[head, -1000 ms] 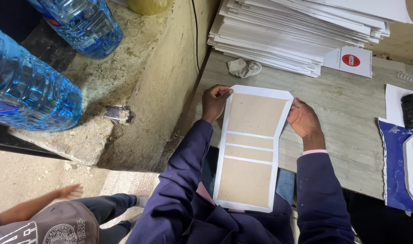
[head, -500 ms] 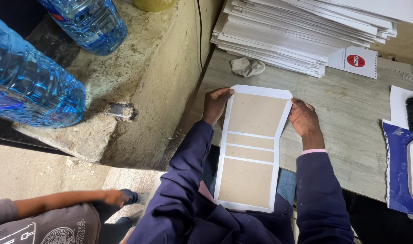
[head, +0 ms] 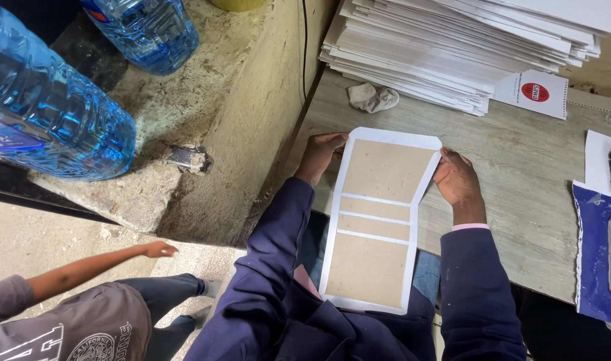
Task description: Assembling paper folders by folding templates and applying adhesive or smoothing edges with a cloth scrap.
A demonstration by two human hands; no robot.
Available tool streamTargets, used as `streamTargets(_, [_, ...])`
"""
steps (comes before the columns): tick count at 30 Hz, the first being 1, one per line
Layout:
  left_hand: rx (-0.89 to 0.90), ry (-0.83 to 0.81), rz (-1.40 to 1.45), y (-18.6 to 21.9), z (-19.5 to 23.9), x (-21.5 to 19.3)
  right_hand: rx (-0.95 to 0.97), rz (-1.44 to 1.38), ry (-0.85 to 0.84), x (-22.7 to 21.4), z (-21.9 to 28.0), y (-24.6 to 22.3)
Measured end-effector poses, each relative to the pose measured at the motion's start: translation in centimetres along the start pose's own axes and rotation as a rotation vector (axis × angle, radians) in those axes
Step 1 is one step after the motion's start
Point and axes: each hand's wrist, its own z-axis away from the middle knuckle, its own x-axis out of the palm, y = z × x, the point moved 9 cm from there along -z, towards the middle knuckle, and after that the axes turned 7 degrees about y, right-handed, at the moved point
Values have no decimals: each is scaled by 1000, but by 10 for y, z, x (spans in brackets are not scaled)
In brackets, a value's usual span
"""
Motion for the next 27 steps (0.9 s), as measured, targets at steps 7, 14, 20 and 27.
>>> streamTargets(7, [7, -74, -16, 7, 5, 4, -27, 21, -127, 6, 8, -7])
streamTargets(14, [37, -176, -138, 25, -4, 10, -60, 211, -258, -1, -6, -21])
streamTargets(20, [241, -229, -586, 39, -42, 24, -260, 922, -313, -31, -104, 4])
streamTargets(27, [485, -129, -1217, -18, -89, 24, -622, 1805, -361, 41, -136, 70])
